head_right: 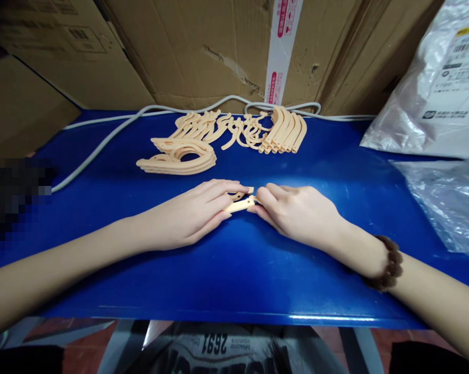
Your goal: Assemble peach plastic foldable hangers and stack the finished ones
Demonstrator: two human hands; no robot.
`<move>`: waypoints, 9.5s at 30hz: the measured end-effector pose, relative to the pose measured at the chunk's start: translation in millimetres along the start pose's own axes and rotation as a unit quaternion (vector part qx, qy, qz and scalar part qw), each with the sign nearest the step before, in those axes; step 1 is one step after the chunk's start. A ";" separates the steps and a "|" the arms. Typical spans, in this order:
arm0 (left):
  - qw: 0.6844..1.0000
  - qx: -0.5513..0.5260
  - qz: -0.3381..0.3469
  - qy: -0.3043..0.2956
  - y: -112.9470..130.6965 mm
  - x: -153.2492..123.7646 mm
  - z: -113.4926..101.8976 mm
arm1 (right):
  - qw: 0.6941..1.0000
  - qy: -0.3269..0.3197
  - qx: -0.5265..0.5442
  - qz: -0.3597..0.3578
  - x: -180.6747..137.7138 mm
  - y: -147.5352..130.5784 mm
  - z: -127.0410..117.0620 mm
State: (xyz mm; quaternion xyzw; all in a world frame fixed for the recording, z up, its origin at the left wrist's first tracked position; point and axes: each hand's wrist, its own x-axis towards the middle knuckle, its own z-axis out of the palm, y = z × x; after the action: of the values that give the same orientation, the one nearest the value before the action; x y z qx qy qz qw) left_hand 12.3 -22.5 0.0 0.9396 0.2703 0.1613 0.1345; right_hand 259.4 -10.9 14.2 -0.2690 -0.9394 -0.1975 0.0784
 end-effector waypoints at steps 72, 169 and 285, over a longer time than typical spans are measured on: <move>0.999 0.041 0.023 -0.004 3.0 4.0 -1.2 | 0.993 -0.061 0.096 0.020 1.3 1.1 0.9; 1.000 -0.003 -0.006 0.010 1.6 2.0 1.9 | 0.939 -0.161 0.250 0.175 6.8 3.6 -8.8; 0.998 -0.042 0.017 0.034 0.8 3.5 0.7 | 0.974 -0.079 0.159 0.138 2.1 -5.2 -9.9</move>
State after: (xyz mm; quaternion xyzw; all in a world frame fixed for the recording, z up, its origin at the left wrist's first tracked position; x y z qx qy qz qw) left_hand 15.8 -21.4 0.4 0.9314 0.2521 0.2069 0.1616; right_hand 255.3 -18.1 22.1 -0.3946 -0.9159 -0.0112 0.0724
